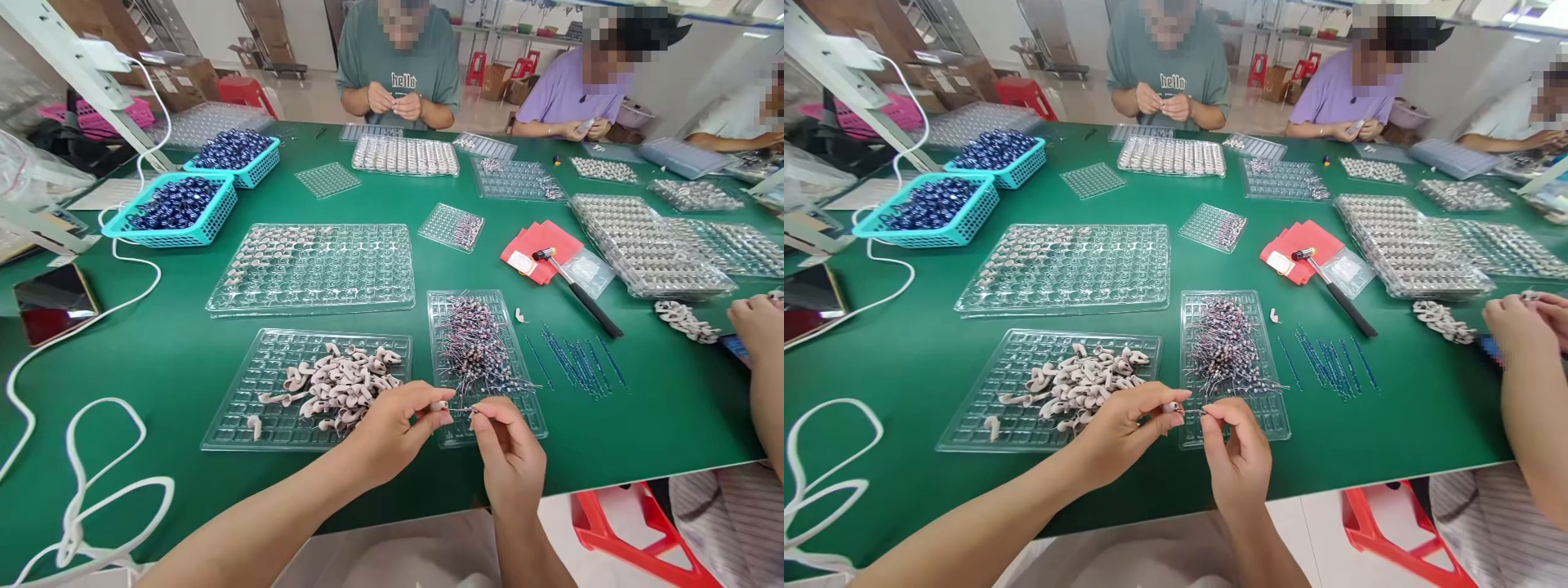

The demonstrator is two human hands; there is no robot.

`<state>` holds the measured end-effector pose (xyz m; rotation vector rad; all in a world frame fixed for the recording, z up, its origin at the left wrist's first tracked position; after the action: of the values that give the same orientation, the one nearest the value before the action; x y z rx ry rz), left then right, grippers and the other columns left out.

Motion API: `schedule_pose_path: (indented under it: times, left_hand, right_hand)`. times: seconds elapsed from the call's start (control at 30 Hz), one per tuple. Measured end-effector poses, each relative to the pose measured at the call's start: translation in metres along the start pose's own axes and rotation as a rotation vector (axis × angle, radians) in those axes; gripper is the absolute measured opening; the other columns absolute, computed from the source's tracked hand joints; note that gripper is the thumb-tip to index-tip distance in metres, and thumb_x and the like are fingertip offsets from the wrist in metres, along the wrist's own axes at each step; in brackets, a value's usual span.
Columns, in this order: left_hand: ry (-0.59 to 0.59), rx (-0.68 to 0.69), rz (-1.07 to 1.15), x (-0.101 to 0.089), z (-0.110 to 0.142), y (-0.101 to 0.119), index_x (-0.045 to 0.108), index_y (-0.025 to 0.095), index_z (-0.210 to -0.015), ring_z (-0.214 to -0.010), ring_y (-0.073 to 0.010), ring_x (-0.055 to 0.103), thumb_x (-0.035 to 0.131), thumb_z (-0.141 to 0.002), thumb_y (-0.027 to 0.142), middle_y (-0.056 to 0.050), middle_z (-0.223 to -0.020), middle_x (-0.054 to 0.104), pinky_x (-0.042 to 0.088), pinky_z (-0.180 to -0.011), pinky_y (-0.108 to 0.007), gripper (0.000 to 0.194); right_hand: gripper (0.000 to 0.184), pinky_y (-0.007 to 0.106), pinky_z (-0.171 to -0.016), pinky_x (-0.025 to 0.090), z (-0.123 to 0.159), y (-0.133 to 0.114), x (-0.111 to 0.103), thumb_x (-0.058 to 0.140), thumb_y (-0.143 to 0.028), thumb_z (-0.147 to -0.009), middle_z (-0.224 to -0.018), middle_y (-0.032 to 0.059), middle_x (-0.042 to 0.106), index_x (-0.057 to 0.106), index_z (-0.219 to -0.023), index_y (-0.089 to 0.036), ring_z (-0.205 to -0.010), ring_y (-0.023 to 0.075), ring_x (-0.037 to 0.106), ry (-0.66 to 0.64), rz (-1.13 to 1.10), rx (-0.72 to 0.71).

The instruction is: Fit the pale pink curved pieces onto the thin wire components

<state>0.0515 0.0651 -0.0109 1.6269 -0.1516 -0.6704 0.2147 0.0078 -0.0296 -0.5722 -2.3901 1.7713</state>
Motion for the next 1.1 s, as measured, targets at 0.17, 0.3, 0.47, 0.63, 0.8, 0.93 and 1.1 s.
schedule_pose_path:
  times: [0.17,0.3,0.47,0.63,0.8,0.93,1.1]
  left_hand:
    - [0.013,0.039,-0.008,-0.001,0.0,0.003,0.074,0.014,-0.116,-0.077,-0.0169,0.066,0.059,-0.094,0.023,-0.008,-0.086,0.073,0.053,-0.072,-0.028,0.028]
    - [0.024,0.067,-0.025,-0.002,0.0,0.007,0.074,0.014,-0.113,-0.077,-0.0162,0.067,0.059,-0.093,0.02,-0.007,-0.086,0.075,0.054,-0.074,-0.028,0.025]
    - [0.019,0.086,-0.05,-0.002,0.0,0.008,0.073,0.016,-0.113,-0.08,-0.0165,0.068,0.059,-0.093,0.019,-0.007,-0.088,0.075,0.055,-0.075,-0.028,0.024]
    - [0.025,0.109,-0.071,-0.002,0.0,0.008,0.073,0.016,-0.114,-0.078,-0.0156,0.067,0.06,-0.093,0.017,-0.006,-0.087,0.073,0.055,-0.073,-0.027,0.024]
    - [0.054,0.19,-0.161,-0.003,0.001,0.01,0.072,0.014,-0.115,-0.076,-0.0147,0.065,0.061,-0.095,0.017,-0.007,-0.087,0.071,0.054,-0.072,-0.026,0.023]
    - [0.08,0.286,-0.267,-0.003,0.003,0.011,0.069,0.014,-0.119,-0.077,-0.0149,0.065,0.057,-0.098,0.019,-0.008,-0.09,0.071,0.055,-0.071,-0.026,0.024]
    - [0.079,0.332,-0.373,0.0,0.004,0.011,0.067,0.015,-0.121,-0.077,-0.0153,0.066,0.052,-0.101,0.022,-0.009,-0.093,0.07,0.056,-0.071,-0.027,0.026]
  right_hand:
    - [0.012,0.025,-0.067,0.052,-0.001,-0.002,0.001,0.062,-0.017,-0.091,-0.087,0.0014,0.067,0.07,-0.095,-0.025,-0.078,0.0145,0.062,-0.001,0.047,-0.006]
    - [0.009,0.026,-0.066,0.052,-0.001,0.0,0.001,0.063,-0.018,-0.091,-0.088,0.0024,0.067,0.069,-0.094,-0.023,-0.08,0.0152,0.063,-0.021,0.093,0.01]
    - [0.008,0.027,-0.066,0.052,-0.002,-0.004,0.003,0.062,-0.019,-0.091,-0.086,0.0032,0.067,0.069,-0.092,-0.023,-0.08,0.0161,0.063,-0.026,0.119,-0.008]
    - [0.012,0.03,-0.07,0.052,-0.001,-0.006,0.004,0.062,-0.014,-0.09,-0.085,0.0023,0.066,0.068,-0.093,-0.024,-0.082,0.0164,0.063,-0.012,0.12,-0.037]
    - [0.017,0.03,-0.069,0.052,0.001,-0.007,0.004,0.063,-0.011,-0.088,-0.086,0.0017,0.066,0.067,-0.097,-0.025,-0.08,0.016,0.063,-0.017,0.165,-0.088]
    - [0.017,0.029,-0.064,0.051,0.0,-0.014,0.007,0.063,-0.011,-0.088,-0.084,0.0014,0.067,0.067,-0.097,-0.025,-0.075,0.0151,0.063,-0.042,0.258,-0.147]
    - [0.013,0.028,-0.061,0.051,-0.003,-0.021,0.014,0.063,-0.013,-0.088,-0.08,0.0013,0.068,0.067,-0.095,-0.024,-0.071,0.0146,0.063,-0.076,0.35,-0.197]
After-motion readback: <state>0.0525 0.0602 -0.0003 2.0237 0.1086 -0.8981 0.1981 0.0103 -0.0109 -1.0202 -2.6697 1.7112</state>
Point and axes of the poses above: each hand's wrist, its own z-axis away from the middle knuckle, its own x-axis out of the palm, y = z × x, the point moved 7 cm from there along -z, towards the middle knuckle
